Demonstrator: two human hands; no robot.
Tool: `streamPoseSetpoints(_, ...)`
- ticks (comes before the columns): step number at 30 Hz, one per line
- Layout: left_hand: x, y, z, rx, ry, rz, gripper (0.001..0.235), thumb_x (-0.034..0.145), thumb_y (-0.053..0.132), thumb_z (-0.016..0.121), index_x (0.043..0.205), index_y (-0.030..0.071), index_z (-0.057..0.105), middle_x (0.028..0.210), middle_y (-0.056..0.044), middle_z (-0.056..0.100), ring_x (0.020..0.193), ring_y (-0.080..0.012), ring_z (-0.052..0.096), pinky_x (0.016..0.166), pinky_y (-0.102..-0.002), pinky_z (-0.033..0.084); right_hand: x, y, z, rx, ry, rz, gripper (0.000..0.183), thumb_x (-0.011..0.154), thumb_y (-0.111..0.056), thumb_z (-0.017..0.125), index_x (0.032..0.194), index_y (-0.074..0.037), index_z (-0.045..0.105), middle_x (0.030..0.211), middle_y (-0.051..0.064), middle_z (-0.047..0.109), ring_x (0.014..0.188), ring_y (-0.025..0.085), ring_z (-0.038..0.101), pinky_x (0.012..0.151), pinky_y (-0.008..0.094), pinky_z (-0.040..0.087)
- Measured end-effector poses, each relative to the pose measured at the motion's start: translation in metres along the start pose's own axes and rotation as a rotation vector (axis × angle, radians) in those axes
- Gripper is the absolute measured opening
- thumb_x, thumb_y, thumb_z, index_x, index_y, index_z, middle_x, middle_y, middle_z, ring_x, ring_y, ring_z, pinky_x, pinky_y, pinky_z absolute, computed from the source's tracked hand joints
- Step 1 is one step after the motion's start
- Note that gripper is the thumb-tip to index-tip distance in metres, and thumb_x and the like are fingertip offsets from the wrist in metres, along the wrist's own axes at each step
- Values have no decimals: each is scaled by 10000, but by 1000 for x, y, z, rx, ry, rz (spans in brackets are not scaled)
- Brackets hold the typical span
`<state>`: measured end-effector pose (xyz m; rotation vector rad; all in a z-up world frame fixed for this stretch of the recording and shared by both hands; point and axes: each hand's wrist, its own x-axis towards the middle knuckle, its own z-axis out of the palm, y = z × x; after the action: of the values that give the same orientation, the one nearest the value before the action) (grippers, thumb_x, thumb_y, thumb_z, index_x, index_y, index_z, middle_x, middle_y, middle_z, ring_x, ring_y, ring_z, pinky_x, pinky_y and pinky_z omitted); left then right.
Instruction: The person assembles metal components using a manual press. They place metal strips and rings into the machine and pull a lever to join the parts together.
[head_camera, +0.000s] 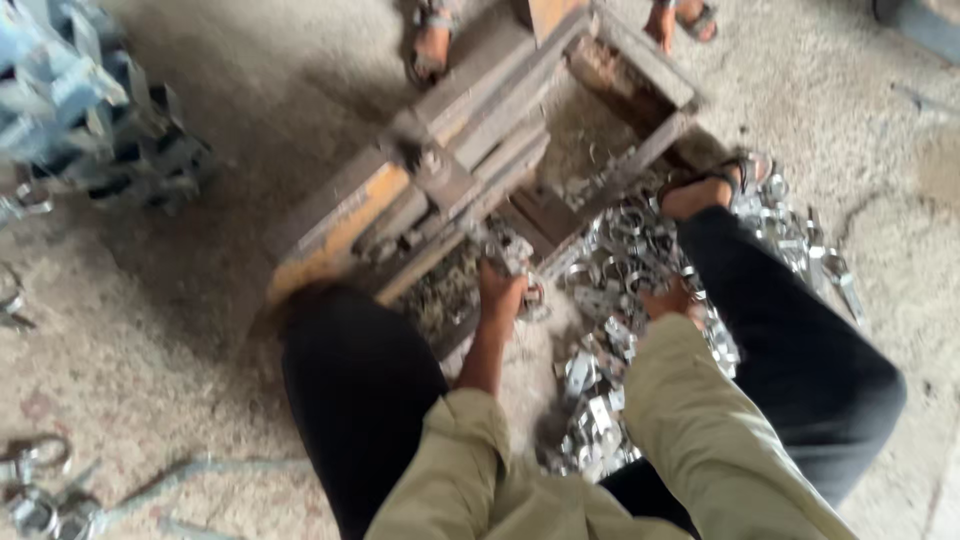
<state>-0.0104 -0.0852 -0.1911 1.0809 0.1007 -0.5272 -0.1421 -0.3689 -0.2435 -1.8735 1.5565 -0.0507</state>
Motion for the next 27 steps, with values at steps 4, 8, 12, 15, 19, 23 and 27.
streamPoseSetpoints(4,15,-1,2,-141,27,-184,455,768,-22,580,1217,37,550,1043,-102,713,589,-242,701,391,-314,463,26,1,-11,-247,22,12,555,874,-432,632,1336,-128,581,1260,180,646,1118,367,627,915,575,519)
streamPoseSetpoints(8,13,-19,0,-76,135,-145,411,792,-11,652,1184,80,567,990,-90,722,527,-180,593,419,-318,481,26,-3,4,-401,-44,-5,539,907,-491,571,1290,-114,621,1228,203,666,1111,387,639,928,566,518)
streamPoseSetpoints(12,28,-40,-9,166,274,-104,283,837,5,733,1079,-28,591,856,-148,675,521,-172,594,439,-340,486,31,-8,11,-465,-91,-49,563,941,-549,510,1244,-99,660,1195,225,686,1105,406,650,941,557,517)
streamPoseSetpoints(15,30,-52,-13,325,270,-206,296,784,-5,608,1076,39,634,802,-79,712,492,-162,618,425,-334,481,27,0,14,-477,-149,-112,604,966,-593,464,1210,-88,689,1171,242,701,1100,421,659,951,551,516)
streamPoseSetpoints(19,28,-65,-9,342,103,-147,237,805,17,612,1024,3,701,712,-92,680,478,-158,572,424,-317,443,5,-17,41,-367,-326,-296,684,1000,-652,403,1164,-74,729,1138,264,721,1094,440,671,963,541,515)
streamPoseSetpoints(23,21,-66,-12,324,60,-197,160,821,44,640,972,-10,634,700,-57,665,491,-150,585,426,-315,468,-33,-43,65,-239,-582,-266,836,1059,-702,327,854,13,708,817,171,708,715,284,645,660,434,516)
streamPoseSetpoints(27,26,-70,-27,81,42,-111,156,791,-14,607,946,-24,600,650,-78,602,474,-186,580,432,-321,460,-78,-70,59,-73,-838,-411,536,997,-589,400,875,-112,612,668,28,579,574,145,530,541,330,459)
